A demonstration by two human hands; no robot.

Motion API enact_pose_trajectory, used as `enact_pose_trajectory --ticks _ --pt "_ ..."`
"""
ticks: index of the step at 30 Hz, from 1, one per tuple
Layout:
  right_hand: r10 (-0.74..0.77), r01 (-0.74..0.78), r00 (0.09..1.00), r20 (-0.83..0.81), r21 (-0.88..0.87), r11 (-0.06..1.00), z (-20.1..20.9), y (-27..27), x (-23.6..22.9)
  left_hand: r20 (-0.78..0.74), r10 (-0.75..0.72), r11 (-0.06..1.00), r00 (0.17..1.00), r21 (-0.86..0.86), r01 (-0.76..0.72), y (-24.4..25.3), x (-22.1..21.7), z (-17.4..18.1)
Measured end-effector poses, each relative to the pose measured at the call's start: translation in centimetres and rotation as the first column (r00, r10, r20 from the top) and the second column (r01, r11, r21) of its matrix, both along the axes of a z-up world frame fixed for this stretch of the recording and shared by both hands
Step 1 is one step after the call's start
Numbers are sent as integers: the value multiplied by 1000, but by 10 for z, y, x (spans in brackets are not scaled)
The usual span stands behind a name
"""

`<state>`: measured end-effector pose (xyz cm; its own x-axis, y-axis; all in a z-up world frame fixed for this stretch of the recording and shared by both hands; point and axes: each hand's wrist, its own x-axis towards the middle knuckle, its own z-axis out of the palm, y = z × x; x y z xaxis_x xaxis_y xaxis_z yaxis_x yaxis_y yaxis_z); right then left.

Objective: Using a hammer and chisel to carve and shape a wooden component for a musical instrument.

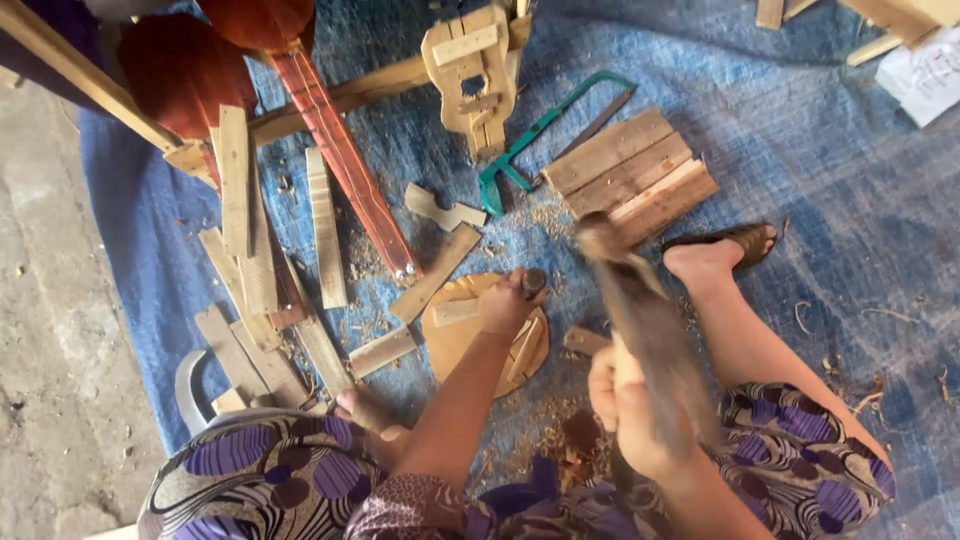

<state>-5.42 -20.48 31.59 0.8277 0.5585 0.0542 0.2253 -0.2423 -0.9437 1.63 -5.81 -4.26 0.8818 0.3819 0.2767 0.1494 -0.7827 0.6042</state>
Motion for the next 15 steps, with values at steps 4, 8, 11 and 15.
enact_pose_trajectory --ticks 4,8,11,15 --pt "-171 180 982 -76 135 974 -89 -6 6 -42 -2 999 999 44 4 -1 -1 -10" --pt "14 18 932 -363 82 996 -146 -17 15 67 -19 989 998 149 9 -7 -1 -22" --pt "5 28 933 -360 88 996 -137 -32 4 20 -61 995 998 75 60 -16 -19 -17" --pt "-223 188 862 -455 -122 975 -187 -55 14 30 -4 969 1000 -245 12 -5 -16 36"
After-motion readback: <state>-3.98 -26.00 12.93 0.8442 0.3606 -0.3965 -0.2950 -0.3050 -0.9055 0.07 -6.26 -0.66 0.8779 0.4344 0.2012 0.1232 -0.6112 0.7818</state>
